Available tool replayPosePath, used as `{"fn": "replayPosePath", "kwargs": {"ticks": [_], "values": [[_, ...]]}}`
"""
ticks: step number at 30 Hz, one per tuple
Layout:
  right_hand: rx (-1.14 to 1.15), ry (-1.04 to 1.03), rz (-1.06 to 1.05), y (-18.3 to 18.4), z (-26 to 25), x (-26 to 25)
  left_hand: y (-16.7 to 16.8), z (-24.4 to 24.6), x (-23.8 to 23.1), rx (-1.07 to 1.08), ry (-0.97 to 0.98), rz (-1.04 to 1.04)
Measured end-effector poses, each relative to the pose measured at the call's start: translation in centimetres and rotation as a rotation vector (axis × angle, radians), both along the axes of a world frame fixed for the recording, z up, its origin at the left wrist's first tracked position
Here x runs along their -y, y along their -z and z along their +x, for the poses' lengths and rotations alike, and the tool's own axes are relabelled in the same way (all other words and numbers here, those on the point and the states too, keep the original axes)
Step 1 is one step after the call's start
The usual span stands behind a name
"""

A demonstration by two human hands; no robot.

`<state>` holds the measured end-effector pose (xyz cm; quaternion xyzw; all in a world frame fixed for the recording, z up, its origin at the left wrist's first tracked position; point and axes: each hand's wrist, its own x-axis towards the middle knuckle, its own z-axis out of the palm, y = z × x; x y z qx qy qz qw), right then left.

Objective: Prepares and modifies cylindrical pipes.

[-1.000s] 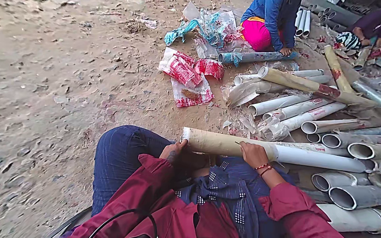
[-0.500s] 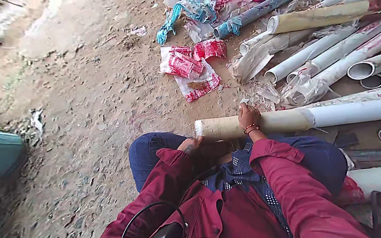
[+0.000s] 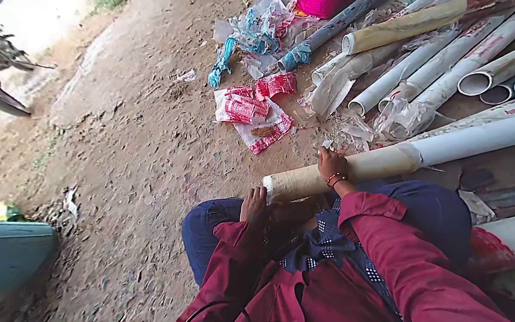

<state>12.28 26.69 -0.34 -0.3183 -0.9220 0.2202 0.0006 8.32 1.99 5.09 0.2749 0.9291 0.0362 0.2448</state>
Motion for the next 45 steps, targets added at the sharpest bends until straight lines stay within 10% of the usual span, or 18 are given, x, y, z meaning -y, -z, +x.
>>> {"fn": "replayPosePath", "kwargs": {"ticks": [3, 11, 14, 20, 25, 29, 32, 34, 38, 41, 45], "values": [[0.026, 0.011, -0.011, -0.8, 0.3, 0.4, -1.4, -1.0, -2.9, 0.169, 0.088, -0.39], [-0.025, 0.067, -0.036, -0.2, 0.5, 0.6, -0.8, -0.3, -2.7, 0.31, 0.434, -0.488], [0.035, 0.089, -0.071, -0.4, -0.5, -0.3, 5.5, 2.4, 1.1, 0.387, 0.529, -0.334], [0.041, 0.06, -0.078, -0.9, -2.6, -1.2, 0.0, 3.0, 2.7, 0.094, 0.128, -0.001], [-0.222, 0.142, -0.042, -1.7, -1.2, -0.4, 1.8, 1.6, 3.1, -0.327, 0.058, 0.515], [-0.924, 0.358, -0.061, -6.6, -0.4, -0.2, 6.8, 1.3, 1.6, -0.314, 0.345, 0.517], [-1.286, 0.266, 0.32, -10.9, 1.2, -2.1, 8.7, 1.7, 1.8, -0.214, 0.385, 0.574], [-1.277, 0.276, 0.586, -11.3, 2.5, -3.6, 8.8, 1.5, 2.1, -0.174, 0.402, 0.559], [-1.056, 0.443, 0.266, -10.1, 3.4, -3.2, 8.0, 1.9, 2.3, -0.236, 0.453, 0.505], [-1.292, 0.284, 0.698, -12.0, 3.1, -2.5, 6.1, 2.2, 1.5, -0.215, 0.422, 0.378], [-1.277, 0.052, 0.609, -10.4, 1.9, 0.2, 8.5, 1.9, 2.3, -0.179, 0.368, 0.621]]}}
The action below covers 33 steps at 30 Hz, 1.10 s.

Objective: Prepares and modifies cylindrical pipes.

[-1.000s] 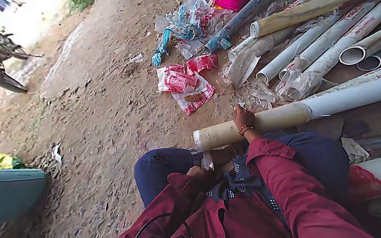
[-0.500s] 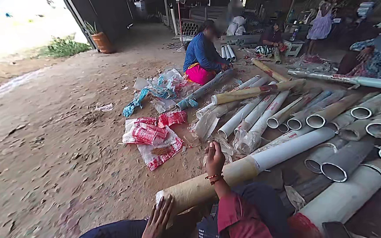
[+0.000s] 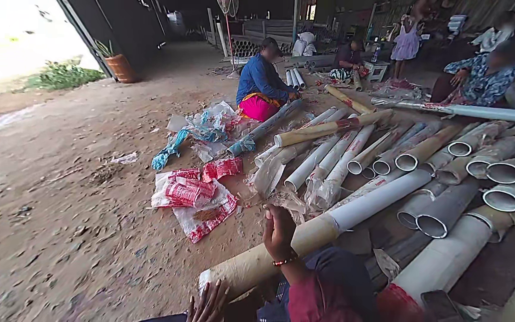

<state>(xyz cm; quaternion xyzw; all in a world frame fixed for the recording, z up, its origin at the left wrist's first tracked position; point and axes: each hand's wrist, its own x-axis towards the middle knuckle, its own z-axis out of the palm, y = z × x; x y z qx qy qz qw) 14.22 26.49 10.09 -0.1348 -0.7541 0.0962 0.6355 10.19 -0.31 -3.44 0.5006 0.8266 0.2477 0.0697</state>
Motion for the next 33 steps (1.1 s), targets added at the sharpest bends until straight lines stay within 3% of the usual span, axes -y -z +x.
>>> {"fn": "replayPosePath", "kwargs": {"ticks": [1, 4, 5, 6, 8, 11, 14, 17, 19, 22, 25, 27, 29, 30, 33], "values": [[0.202, -0.053, -0.085, 1.6, -0.2, 0.8, 0.5, 0.2, -0.1, 0.076, -0.056, 0.134], [1.236, -0.273, -0.62, 2.6, -0.7, 1.8, 1.0, 1.1, -0.5, 0.429, -0.354, 0.464], [1.346, -0.313, -0.669, 2.5, -1.2, 1.9, 0.6, 1.1, -0.7, 0.576, -0.484, 0.517], [1.306, -0.331, -0.646, 2.2, -1.3, 2.2, 0.1, 0.8, -0.9, 0.712, -0.603, 0.521], [0.957, -0.322, -0.516, 2.2, -0.9, 2.9, -0.7, -0.1, -1.4, 0.862, -0.684, 0.416], [0.46, -0.232, -0.385, 1.6, -0.9, 2.6, 1.1, -1.7, -1.5, 0.825, -0.617, 0.38], [0.294, -0.136, -0.422, 0.1, 0.0, 1.7, 1.1, -2.2, -2.2, 0.747, -0.689, 0.405], [0.225, -0.075, -0.454, -1.5, 0.5, 0.7, -3.5, -4.9, -5.1, 0.884, -0.92, 0.044], [0.27, -0.069, -0.466, -1.3, 0.5, 0.7, -4.1, -6.9, -6.3, 0.918, -0.983, -0.172], [0.591, -0.103, -0.565, 1.5, -0.9, 1.4, -5.7, -8.5, -6.8, 0.941, -0.883, -0.214], [1.111, -0.117, -0.646, 5.9, -2.0, 2.7, -0.2, -10.1, -5.6, 0.858, -0.778, -0.252], [1.245, -0.125, -0.559, 8.4, -2.5, 3.9, -0.7, -9.1, -4.9, 0.828, -0.721, -0.291], [1.13, -0.167, -0.41, 11.1, -2.8, 4.6, -5.2, -7.2, -4.2, 0.823, -0.642, -0.147], [1.059, -0.182, -0.351, 12.1, -2.9, 4.6, -5.4, -6.4, -3.6, 0.754, -0.548, -0.017], [1.027, -0.177, -0.347, 12.5, -3.1, 4.4, 0.3, -5.4, -1.6, 0.552, -0.176, 0.369]]}}
